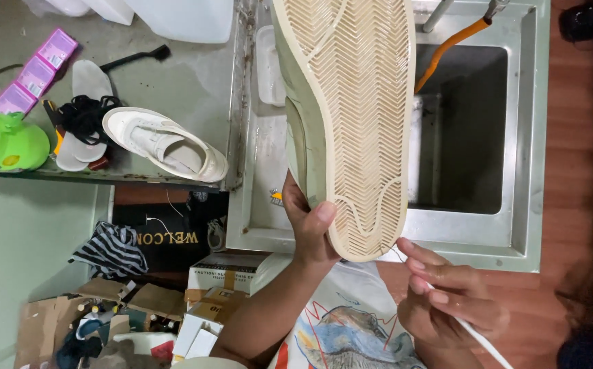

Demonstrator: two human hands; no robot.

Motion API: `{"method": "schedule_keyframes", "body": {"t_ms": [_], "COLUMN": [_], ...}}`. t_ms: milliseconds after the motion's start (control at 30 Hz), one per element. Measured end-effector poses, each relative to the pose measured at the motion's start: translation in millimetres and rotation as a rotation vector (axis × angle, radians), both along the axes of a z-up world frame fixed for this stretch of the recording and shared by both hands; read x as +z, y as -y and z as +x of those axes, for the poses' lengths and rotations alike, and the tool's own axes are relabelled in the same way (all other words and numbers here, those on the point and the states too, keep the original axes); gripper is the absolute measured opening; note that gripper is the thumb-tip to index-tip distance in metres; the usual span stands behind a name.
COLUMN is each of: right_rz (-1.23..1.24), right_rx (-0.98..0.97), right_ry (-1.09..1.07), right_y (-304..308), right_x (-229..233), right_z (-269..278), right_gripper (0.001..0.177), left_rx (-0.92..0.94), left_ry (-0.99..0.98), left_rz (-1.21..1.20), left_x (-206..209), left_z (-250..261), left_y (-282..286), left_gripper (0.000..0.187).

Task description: The person scrubs the sole of a white sneaker with a small white brush over a stainless steel sink. The shoe is held in the left hand while the right hand moves the brush across the tread pattern. The person rinses the shoe under running water at the start and continues scrubbing throughout the clip.

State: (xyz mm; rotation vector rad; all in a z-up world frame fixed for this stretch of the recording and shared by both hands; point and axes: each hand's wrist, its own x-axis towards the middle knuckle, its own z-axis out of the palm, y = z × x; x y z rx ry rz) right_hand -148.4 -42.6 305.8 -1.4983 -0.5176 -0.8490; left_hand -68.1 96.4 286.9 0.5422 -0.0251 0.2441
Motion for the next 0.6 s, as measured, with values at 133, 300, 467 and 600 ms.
{"method": "schedule_keyframes", "body": {"t_ms": [133,300,467,600], "right_rz": [0.032,0.031,0.109,0.092], "right_rx": [-0.019,-0.055,0.060,-0.064], "right_ry": [-0.101,-0.148,-0.149,-0.126], "right_y": [0,-1,5,0], "right_x": [2,2,-2,-5], "right_z": [-10,-13,-17,-18], "right_gripper": [0.020,0.021,0.022,0.019], "left_rx": [0.020,0.056,0.056,0.085], "left_ry": [-0.001,-0.154,-0.037,0.004], "left_rz": [0.028,0.141,0.171,0.252], "left_x": [-7,-14,-6,-21], "left_z": [-5,-15,-16,-28], "left_y": [-2,-2,-2,0], "left_gripper": [0.063,0.066,0.075,0.091]}}
